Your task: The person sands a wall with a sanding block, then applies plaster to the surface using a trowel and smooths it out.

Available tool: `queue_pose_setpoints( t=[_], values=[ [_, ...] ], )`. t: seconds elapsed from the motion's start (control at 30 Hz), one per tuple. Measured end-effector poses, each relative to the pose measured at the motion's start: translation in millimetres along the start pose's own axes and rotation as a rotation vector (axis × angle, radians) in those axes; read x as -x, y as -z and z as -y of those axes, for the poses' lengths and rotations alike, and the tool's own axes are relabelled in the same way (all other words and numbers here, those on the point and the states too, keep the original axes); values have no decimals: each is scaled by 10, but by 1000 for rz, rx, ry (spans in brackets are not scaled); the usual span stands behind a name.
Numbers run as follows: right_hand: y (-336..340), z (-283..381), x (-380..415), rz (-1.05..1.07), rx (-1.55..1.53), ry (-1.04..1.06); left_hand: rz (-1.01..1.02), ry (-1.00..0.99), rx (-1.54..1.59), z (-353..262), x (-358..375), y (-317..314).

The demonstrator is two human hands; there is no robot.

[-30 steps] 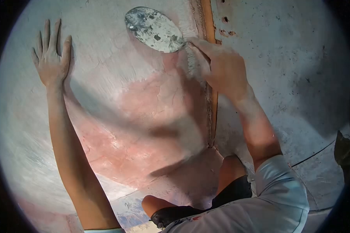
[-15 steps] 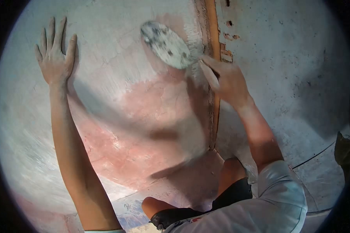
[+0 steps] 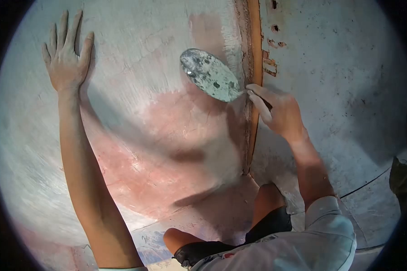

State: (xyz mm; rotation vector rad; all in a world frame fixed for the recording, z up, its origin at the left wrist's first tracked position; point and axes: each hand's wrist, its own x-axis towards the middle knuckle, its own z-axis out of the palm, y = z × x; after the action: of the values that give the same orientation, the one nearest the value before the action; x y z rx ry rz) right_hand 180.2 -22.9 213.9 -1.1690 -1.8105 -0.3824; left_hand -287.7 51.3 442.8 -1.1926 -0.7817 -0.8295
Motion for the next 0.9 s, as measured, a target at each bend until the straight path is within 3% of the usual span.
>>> queue_pose_setpoints(
  t=[0.13,0.27,0.33,0.47,0.63,0.77,0.9],
  values=[
    [31,-35,-526,-119,-15,83,-32,-27,13,20,-23,-33],
    [44,-4,-466,-134,-68,93,-17,-3,18,-23,-28,-14],
    [63,78,-110,56,-61,-45,-41,-25,15,16,-21,-17],
    [93,4,-385,-80,-62,93,-32,-23,14,9,0,-42],
    [118,-43,-569,-112,-42,101,-12,-6,4,-19,-20,4],
    [58,22,-136,70,-37,-61,-14,-11,6,6,-11,-16],
    [87,-71,-572,-149,-33,116,6,2,11,-25,-32,17]
  ],
)
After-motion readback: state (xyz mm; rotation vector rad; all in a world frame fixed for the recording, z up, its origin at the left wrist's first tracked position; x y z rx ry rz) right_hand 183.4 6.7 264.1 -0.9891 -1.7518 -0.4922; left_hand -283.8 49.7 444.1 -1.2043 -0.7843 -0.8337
